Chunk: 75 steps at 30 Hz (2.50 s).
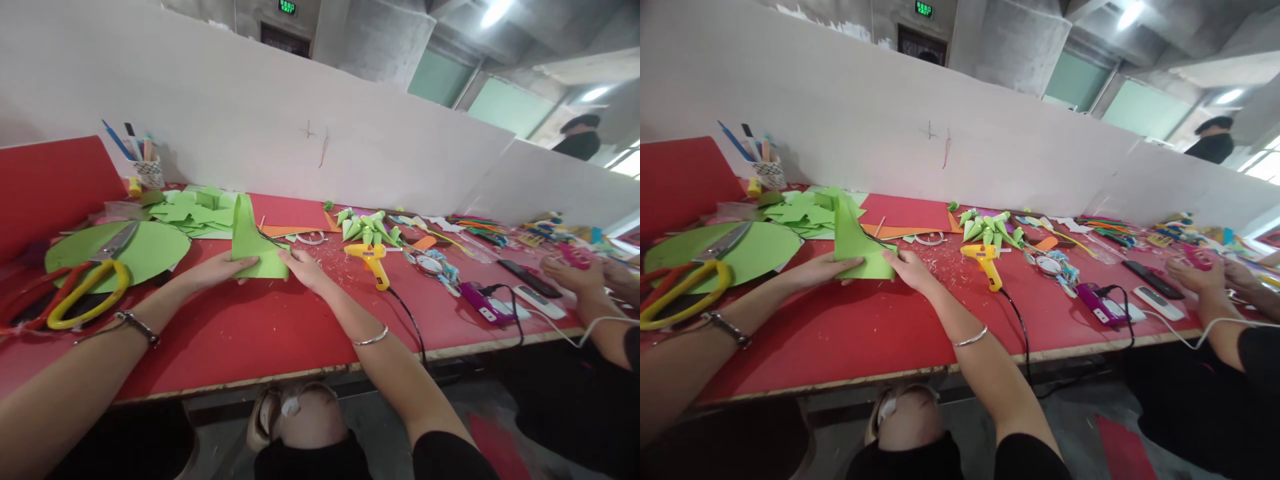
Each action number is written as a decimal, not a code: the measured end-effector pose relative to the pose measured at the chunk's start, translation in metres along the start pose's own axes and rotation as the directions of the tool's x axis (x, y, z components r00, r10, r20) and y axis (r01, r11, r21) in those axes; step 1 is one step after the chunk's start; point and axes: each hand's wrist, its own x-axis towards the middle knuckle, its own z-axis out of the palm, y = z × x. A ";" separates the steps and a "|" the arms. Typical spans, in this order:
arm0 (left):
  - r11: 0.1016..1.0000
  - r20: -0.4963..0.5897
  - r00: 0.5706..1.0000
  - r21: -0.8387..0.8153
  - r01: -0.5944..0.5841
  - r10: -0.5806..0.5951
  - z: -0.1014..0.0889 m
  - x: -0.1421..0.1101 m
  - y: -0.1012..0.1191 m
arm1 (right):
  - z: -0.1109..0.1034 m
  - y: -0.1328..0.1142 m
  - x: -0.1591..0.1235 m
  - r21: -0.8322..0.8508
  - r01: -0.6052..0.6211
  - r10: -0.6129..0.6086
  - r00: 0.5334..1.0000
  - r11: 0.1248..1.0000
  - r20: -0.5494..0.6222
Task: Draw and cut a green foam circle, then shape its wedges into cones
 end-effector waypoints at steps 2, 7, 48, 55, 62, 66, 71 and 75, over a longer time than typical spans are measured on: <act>1.000 -0.004 1.000 -0.015 -0.001 0.001 0.000 0.000 0.000 | 0.000 -0.003 -0.002 -0.004 -0.035 0.035 0.999 0.999 0.010; 0.999 0.033 0.999 -0.039 0.005 -0.003 0.001 -0.002 0.004 | -0.002 -0.006 -0.005 -0.021 -0.021 0.021 1.000 1.000 0.002; 0.995 -0.150 0.983 -0.034 0.099 -0.103 0.006 0.001 0.003 | 0.000 0.000 0.004 -0.360 0.132 -0.246 0.924 0.924 -0.294; 0.987 -0.174 0.981 -0.148 0.056 -0.081 0.004 0.000 0.006 | 0.004 -0.007 0.000 -0.371 0.198 -0.322 0.894 0.907 -0.312; 0.981 -0.240 0.963 -0.173 0.082 -0.123 0.004 -0.002 0.012 | 0.004 -0.006 -0.001 -0.231 0.113 -0.161 0.966 0.966 -0.204; 0.976 -0.239 0.964 -0.208 0.068 -0.118 0.004 -0.001 0.010 | 0.002 -0.006 0.000 -0.270 0.146 -0.216 0.943 0.952 -0.252; 0.968 -0.283 0.952 -0.247 0.050 -0.121 0.004 0.000 0.008 | -0.002 -0.001 0.002 -0.181 0.170 -0.206 0.957 0.969 -0.202; 0.972 -0.310 0.945 -0.234 0.034 -0.107 0.002 0.000 0.007 | -0.006 0.001 0.003 -0.246 0.222 -0.275 0.939 0.943 -0.205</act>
